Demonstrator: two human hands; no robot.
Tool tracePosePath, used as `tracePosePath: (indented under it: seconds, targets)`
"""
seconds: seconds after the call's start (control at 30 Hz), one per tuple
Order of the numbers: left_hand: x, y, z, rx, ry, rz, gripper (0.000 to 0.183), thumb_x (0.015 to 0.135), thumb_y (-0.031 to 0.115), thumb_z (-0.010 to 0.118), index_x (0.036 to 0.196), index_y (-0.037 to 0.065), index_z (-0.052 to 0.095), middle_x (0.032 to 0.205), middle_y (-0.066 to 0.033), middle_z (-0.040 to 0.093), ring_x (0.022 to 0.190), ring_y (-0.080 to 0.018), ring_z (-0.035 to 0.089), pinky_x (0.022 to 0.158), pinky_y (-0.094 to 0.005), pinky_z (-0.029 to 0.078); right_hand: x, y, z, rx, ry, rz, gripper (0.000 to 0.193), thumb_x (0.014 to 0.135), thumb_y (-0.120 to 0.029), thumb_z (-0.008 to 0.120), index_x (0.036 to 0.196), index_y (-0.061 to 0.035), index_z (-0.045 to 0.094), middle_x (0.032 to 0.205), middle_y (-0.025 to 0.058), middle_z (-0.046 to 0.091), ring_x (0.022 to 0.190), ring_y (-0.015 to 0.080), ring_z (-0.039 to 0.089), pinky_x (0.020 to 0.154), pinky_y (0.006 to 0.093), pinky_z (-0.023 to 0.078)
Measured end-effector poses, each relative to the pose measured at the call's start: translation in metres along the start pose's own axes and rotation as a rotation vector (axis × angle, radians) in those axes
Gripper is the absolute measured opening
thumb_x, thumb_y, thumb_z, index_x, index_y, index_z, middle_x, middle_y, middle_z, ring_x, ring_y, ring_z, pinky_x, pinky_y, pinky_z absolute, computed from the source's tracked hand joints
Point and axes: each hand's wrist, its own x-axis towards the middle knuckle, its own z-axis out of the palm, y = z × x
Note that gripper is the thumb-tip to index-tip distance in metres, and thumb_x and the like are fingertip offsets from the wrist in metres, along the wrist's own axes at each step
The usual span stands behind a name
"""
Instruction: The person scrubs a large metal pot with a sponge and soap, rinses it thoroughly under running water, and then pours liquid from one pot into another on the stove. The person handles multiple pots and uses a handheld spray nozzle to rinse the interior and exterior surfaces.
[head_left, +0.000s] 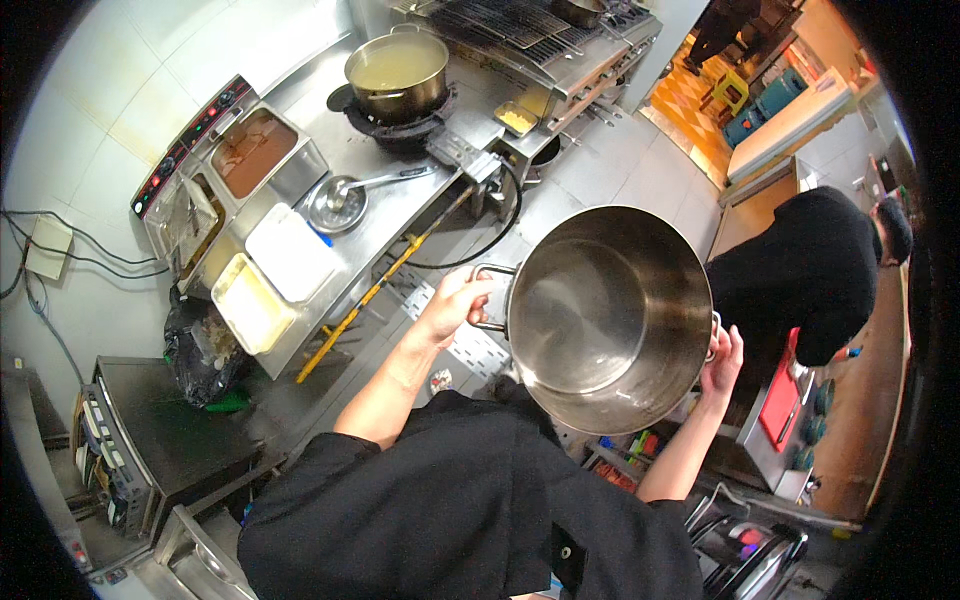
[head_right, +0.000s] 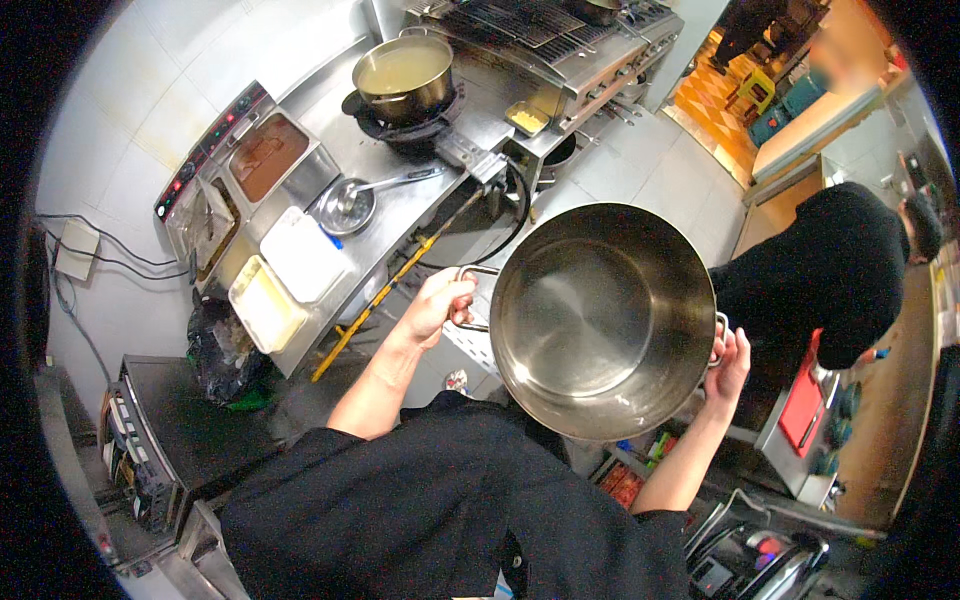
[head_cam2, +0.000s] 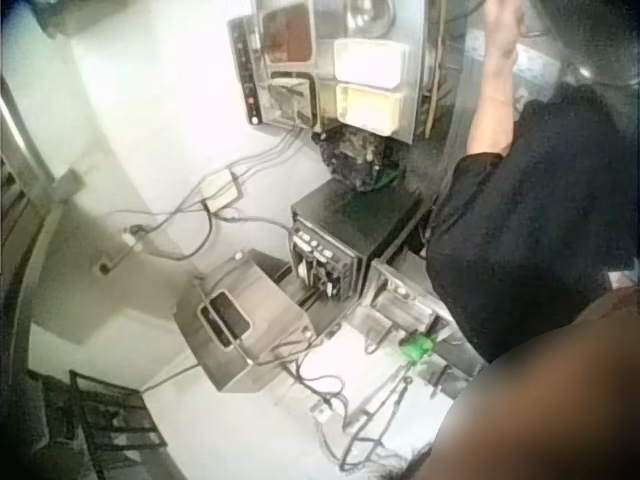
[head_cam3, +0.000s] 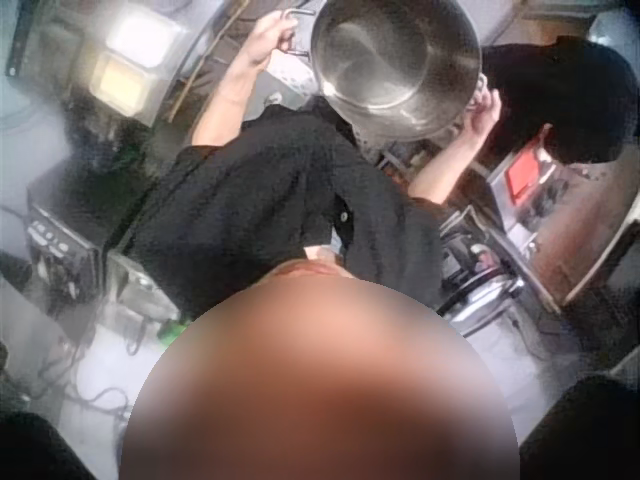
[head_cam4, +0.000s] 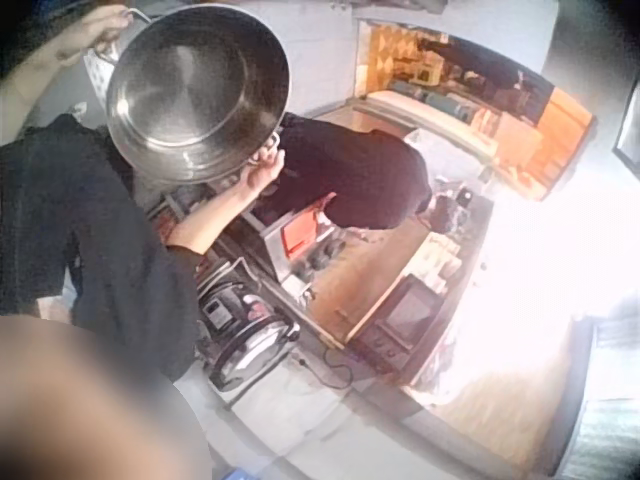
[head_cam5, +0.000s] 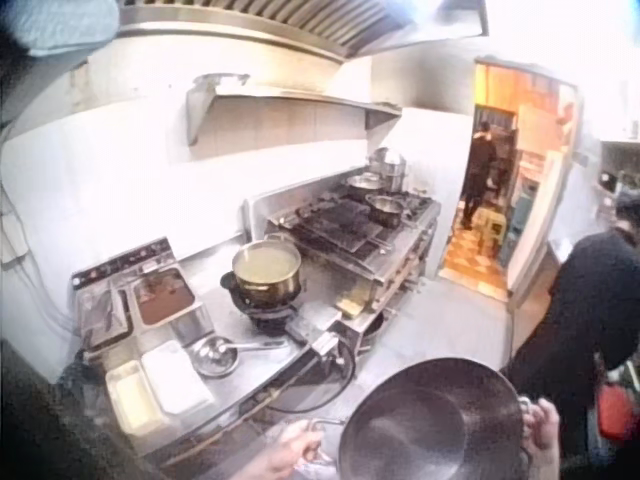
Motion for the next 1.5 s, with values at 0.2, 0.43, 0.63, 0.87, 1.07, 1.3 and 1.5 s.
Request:
tracePosePath:
  seconds: [0.2,0.43,0.63,0.87,1.07,1.3,1.5]
  targets:
    - [0.1,0.026,0.051,0.171,-0.033,0.031,0.01,0.082,0.014,0.054,0.089,0.008,0.051,0.068,0.0032,0.048,0.052,-0.0047,0.043,0.045,-0.0191,0.036,0.078,-0.04,-0.018,-0.036,0.022,-0.061,0.04,0.092,-0.034,0.045,0.097,0.0031,0.059,0.059,-0.0053,0.048,0.049,0.0045,0.041,0.045,0.0159,0.033]
    - [0.178,0.052,0.082,0.098,0.032,0.13,0.01,0.082,0.014,0.056,0.088,0.007,0.052,0.065,0.0032,0.046,0.048,-0.0048,0.041,0.043,-0.019,0.035,0.227,-0.07,-0.035,0.096,-0.156,0.068,0.032,0.09,-0.027,0.051,0.1,0.0021,0.059,0.077,0.0013,0.06,0.054,0.0042,0.044,0.045,0.0165,0.034]
    - [0.215,0.107,0.096,0.05,0.264,0.289,0.063,0.082,0.014,0.053,0.138,0.0,0.028,0.068,-0.001,0.05,0.051,-0.007,0.044,0.055,-0.0233,0.046,0.363,-0.107,0.05,-0.077,-0.249,0.122,0.031,0.09,-0.027,0.05,0.1,0.0013,0.059,0.068,-0.0021,0.057,0.055,0.0045,0.049,0.048,0.0163,0.036]
    - [0.297,0.183,0.089,-0.016,0.251,0.604,0.077,0.082,0.007,0.054,0.144,0.004,0.01,0.066,-0.0012,0.051,0.049,-0.0082,0.044,0.059,-0.0269,0.047,0.552,-0.115,0.148,-0.029,-0.451,0.227,0.016,0.088,-0.022,0.053,0.083,-0.0089,0.06,0.07,0.0,0.062,0.055,0.006,0.053,0.048,0.0174,0.04]
    - [0.434,0.282,0.041,0.15,0.411,0.559,0.072,0.082,0.013,0.059,0.143,0.004,0.02,0.07,0.0018,0.048,0.055,-0.006,0.04,0.051,-0.0214,0.035,0.662,-0.12,0.245,-0.104,-0.485,0.218,0.02,0.087,-0.027,0.053,0.079,-0.01,0.06,0.062,-0.0047,0.052,0.053,0.0063,0.041,0.049,0.0199,0.032]
    - [0.59,0.409,-0.032,0.343,0.637,0.511,0.049,0.08,0.034,0.061,0.113,-0.001,0.05,0.08,-0.0084,0.056,0.054,-0.0114,0.045,0.048,-0.0297,0.035,0.789,-0.116,0.337,-0.034,-0.654,0.315,0.019,0.082,-0.032,0.055,0.079,-0.0137,0.057,0.061,-0.0037,0.05,0.053,0.009,0.045,0.059,0.0286,0.04]
    - [0.688,0.452,-0.063,0.089,0.897,0.432,0.037,0.078,0.037,0.058,0.091,0.002,0.056,0.064,-0.0032,0.051,0.042,-0.009,0.033,0.042,-0.0297,0.027,0.891,-0.085,0.385,0.009,-0.725,0.357,0.02,0.081,-0.034,0.055,0.074,-0.0148,0.057,0.062,-0.0034,0.049,0.055,0.0118,0.047,0.063,0.031,0.041]
